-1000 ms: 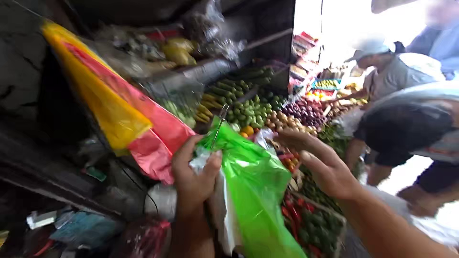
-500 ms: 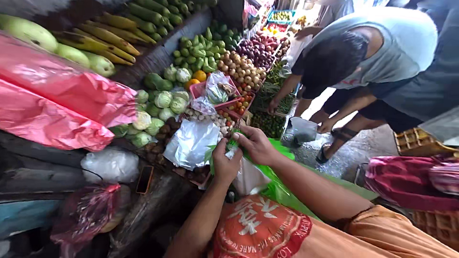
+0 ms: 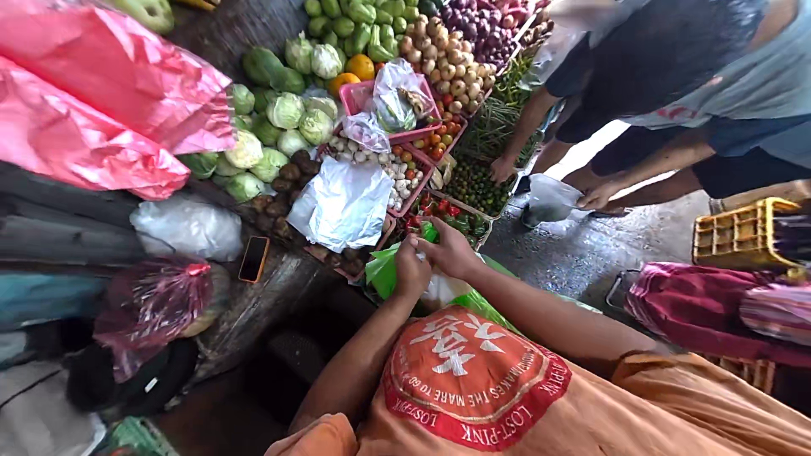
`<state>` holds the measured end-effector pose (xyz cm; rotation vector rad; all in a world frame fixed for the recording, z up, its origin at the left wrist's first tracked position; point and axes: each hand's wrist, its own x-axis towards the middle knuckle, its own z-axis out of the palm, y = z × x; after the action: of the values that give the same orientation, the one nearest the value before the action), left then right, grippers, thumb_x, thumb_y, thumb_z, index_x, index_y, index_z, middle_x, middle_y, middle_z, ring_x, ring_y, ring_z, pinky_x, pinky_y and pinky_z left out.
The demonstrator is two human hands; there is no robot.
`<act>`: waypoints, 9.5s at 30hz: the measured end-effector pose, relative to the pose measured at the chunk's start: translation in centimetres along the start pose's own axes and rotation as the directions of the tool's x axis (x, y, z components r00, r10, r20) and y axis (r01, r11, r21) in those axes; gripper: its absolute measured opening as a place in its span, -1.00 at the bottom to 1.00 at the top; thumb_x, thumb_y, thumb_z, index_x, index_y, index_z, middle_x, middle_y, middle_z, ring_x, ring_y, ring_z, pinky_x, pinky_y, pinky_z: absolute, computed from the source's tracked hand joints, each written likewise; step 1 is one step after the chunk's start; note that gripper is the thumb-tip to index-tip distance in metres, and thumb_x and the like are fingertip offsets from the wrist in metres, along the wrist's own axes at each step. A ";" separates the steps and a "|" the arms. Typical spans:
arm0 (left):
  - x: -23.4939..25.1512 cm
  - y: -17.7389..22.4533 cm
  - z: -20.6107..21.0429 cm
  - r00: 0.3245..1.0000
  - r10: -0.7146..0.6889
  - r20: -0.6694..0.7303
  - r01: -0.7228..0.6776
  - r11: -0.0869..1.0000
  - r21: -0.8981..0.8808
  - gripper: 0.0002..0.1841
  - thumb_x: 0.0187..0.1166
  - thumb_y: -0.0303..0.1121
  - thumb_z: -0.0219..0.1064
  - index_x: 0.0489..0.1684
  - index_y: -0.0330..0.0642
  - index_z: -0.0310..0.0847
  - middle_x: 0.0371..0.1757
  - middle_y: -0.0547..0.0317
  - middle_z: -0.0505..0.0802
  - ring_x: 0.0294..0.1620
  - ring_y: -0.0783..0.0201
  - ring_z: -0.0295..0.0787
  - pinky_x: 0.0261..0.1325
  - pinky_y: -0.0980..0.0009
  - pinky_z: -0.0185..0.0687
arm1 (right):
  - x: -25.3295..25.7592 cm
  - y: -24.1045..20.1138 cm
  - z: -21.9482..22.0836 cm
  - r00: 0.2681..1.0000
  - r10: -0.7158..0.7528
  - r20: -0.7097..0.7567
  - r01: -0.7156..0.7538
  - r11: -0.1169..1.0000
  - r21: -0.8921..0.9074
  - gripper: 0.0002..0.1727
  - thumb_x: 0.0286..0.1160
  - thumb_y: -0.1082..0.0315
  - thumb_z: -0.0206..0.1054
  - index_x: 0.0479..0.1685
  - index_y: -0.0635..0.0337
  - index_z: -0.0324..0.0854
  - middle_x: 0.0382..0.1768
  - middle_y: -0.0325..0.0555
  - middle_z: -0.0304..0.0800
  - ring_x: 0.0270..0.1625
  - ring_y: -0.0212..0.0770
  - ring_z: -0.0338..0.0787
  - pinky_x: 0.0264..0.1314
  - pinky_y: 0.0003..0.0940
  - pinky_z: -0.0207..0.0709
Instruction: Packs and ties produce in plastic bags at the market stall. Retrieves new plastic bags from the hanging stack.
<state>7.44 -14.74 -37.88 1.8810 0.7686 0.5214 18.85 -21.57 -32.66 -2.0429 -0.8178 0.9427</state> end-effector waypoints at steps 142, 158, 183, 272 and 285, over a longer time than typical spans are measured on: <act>10.7 -21.3 -8.4 0.287 -0.956 0.066 0.645 0.142 -0.751 -0.42 0.80 -0.04 0.15 0.62 -0.30 0.34 0.56 -0.28 0.55 0.54 -0.18 0.51 0.43 -0.26 0.51 | -1.4 -1.3 6.8 0.971 -0.022 -0.237 0.054 0.990 0.130 -0.64 0.86 0.16 -0.05 -0.18 0.16 0.56 -0.46 -0.28 0.69 -0.57 -0.42 0.62 -0.52 -0.46 0.56; 8.8 -5.7 -16.2 0.967 -0.125 0.222 0.065 0.964 0.257 -0.65 0.50 -0.44 0.43 0.23 -0.36 0.67 -0.01 -0.11 0.88 0.02 0.13 0.85 0.22 0.08 0.75 | -6.0 2.6 5.4 0.892 -0.219 -0.396 0.246 0.969 0.017 -0.55 0.83 0.15 -0.02 0.03 0.25 0.75 -0.02 -0.06 0.86 0.25 -0.17 0.78 0.61 -0.07 0.47; -2.4 3.8 -1.5 0.869 -0.116 0.481 0.223 0.960 -0.172 -0.79 0.33 -0.69 0.46 -0.12 -0.38 0.70 -0.22 0.01 0.88 -0.19 0.26 0.84 -0.02 0.33 0.80 | -9.2 8.4 1.8 0.926 -0.046 -0.375 0.282 0.744 0.605 -0.65 0.88 0.27 -0.02 -0.24 0.22 0.59 -0.27 -0.13 0.80 -0.28 -0.31 0.72 -0.14 -0.32 0.61; 18.0 -8.7 -18.1 0.735 -0.103 0.671 0.016 0.991 0.134 -0.77 0.45 -0.47 0.47 0.02 -0.30 0.77 -0.09 0.03 0.89 -0.09 0.23 0.85 0.10 0.18 0.79 | 3.2 -1.7 12.6 0.852 0.273 -0.446 -0.012 0.863 0.506 -0.65 0.85 0.29 -0.02 -0.12 0.31 0.63 -0.24 -0.03 0.84 -0.28 -0.20 0.85 -0.06 -0.16 0.79; 13.2 -5.5 -11.3 0.516 -0.023 0.856 0.223 0.969 -0.109 -0.47 0.27 -0.70 0.49 0.29 -0.27 0.55 -0.19 0.04 0.85 -0.24 0.21 0.82 -0.09 0.25 0.82 | 1.9 -0.9 12.5 0.816 0.237 -0.528 0.144 0.801 0.581 -0.69 0.84 0.29 0.06 -0.15 0.29 0.64 -0.33 -0.06 0.74 -0.33 -0.24 0.73 -0.18 -0.28 0.68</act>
<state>7.87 3.51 -38.07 1.5775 0.1462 -0.4368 9.42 -15.30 -38.42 -1.6237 -0.0899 0.4489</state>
